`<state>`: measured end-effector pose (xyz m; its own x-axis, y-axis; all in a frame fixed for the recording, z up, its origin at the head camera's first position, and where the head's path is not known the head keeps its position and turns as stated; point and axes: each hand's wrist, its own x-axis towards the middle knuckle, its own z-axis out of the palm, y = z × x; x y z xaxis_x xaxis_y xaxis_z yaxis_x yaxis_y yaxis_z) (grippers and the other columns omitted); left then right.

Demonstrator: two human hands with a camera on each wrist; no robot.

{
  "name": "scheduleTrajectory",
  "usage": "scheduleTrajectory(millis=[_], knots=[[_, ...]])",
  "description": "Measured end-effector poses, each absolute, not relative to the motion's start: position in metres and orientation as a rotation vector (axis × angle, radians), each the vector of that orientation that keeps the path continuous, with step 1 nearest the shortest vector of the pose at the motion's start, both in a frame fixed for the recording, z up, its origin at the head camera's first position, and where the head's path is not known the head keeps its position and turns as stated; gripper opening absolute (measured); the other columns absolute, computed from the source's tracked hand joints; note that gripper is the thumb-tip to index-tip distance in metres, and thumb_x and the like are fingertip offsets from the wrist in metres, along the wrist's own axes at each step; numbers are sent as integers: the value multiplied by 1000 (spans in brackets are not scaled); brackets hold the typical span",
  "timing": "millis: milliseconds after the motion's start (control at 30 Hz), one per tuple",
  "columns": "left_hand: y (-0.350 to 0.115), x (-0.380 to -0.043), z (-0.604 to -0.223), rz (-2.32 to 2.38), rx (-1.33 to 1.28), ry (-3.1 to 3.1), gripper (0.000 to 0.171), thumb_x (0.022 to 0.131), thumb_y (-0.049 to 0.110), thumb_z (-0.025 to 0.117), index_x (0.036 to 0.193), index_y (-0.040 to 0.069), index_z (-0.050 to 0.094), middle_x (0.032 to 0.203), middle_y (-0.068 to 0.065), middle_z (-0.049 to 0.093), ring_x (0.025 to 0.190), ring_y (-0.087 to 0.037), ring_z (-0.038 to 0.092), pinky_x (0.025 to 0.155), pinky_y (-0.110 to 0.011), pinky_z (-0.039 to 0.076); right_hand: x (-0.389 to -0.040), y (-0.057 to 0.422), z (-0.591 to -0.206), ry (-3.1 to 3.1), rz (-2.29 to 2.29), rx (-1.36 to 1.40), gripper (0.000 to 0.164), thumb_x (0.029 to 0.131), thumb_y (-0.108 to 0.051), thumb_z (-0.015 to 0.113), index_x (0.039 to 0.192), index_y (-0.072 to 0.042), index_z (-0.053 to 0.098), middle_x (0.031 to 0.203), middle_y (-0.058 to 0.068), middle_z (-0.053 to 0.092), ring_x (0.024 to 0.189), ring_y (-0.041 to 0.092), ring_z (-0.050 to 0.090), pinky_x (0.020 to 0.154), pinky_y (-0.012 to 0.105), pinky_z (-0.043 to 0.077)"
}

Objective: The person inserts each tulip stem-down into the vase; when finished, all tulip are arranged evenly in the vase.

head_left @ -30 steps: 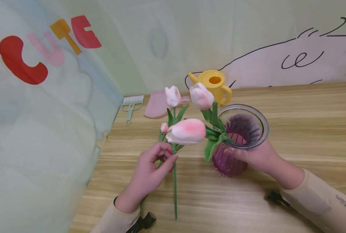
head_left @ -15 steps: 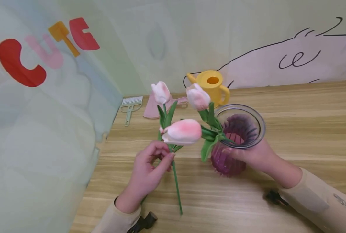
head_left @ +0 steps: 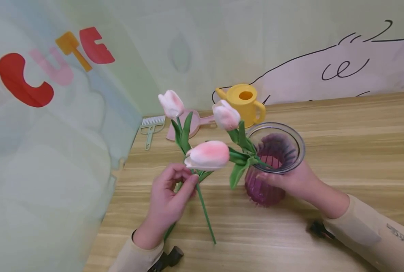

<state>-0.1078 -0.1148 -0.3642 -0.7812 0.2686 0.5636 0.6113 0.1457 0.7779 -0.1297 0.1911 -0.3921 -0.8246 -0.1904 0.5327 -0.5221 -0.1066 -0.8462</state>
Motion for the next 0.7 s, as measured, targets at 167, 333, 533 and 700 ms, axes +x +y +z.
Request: scheduleTrajectory(millis=[167, 333, 533, 700], knots=[[-112, -111, -358, -1660, -855, -2103, 15, 91, -18, 63, 100, -9, 58, 75, -14, 65, 58, -15, 60, 50, -24, 55, -129, 192, -393, -1922, 2027, 786, 79, 66, 21, 76, 135, -7, 51, 120, 1, 66, 112, 13, 64, 100, 21, 54], [-110, -112, -355, -1715, -864, -2016, 10, 94, -15, 63, 100, -12, 55, 76, -17, 64, 58, -14, 60, 50, -23, 54, -131, 192, -395, -1880, 2062, 818, 79, 66, 22, 76, 135, -6, 51, 121, 2, 67, 113, 14, 65, 101, 23, 54], [-107, -113, -353, -1733, -880, -1956, 11, 96, -9, 64, 98, -14, 53, 75, -17, 63, 57, -13, 60, 48, -25, 53, -132, 191, -395, -1868, 2062, 834, 79, 65, 21, 77, 135, -5, 50, 121, 4, 67, 113, 15, 65, 101, 23, 54], [-104, -114, -350, -1754, -931, -1890, 16, 98, -5, 63, 98, -16, 52, 75, -18, 63, 57, -14, 60, 47, -26, 53, -131, 191, -395, -1881, 2060, 824, 79, 65, 21, 77, 135, -4, 50, 121, 4, 67, 112, 15, 64, 100, 24, 55]])
